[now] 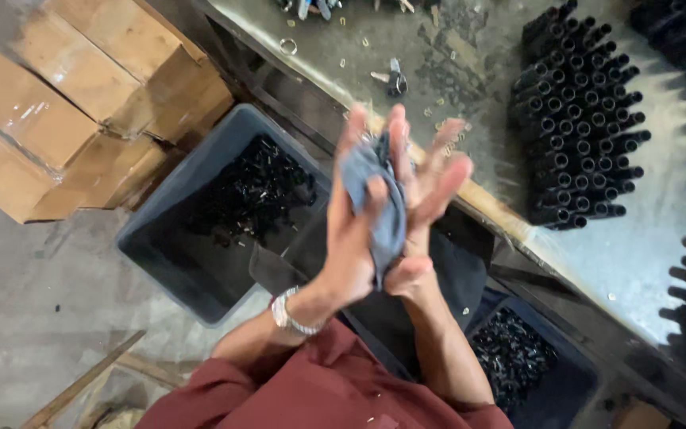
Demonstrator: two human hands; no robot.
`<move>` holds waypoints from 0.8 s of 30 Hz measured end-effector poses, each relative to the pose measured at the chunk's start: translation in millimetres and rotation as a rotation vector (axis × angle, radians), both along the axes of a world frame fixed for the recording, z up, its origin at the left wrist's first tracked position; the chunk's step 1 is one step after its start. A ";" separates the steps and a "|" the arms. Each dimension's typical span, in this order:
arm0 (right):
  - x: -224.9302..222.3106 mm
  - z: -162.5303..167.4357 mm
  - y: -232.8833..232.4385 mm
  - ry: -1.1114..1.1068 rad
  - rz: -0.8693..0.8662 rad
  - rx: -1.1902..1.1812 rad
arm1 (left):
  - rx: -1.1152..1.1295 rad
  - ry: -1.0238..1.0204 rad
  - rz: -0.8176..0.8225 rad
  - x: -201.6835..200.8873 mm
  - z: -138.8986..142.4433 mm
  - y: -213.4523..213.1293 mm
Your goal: The person sits at a workbench assembling padlock components, picking up small metal parts and inserting them into lock cylinders by hand, then placing finished assemblies on the table. They occasionally wipe their hands with a cloth and reach for new parts from bins.
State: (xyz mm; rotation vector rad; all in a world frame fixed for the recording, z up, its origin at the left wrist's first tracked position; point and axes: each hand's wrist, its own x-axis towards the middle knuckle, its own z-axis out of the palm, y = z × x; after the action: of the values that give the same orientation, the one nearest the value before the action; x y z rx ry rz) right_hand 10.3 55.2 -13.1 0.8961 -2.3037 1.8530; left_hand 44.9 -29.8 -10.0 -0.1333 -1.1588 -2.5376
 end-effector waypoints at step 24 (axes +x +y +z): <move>59.5 30.2 65.2 -0.746 -0.440 -0.880 | -1.109 0.586 -0.143 -29.3 -28.4 29.1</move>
State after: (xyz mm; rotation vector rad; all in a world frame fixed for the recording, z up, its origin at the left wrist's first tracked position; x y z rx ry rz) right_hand 69.8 120.3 17.0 -0.4320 -1.3455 2.7970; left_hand 15.6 -0.7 -38.4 -1.1391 -2.1140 -1.4484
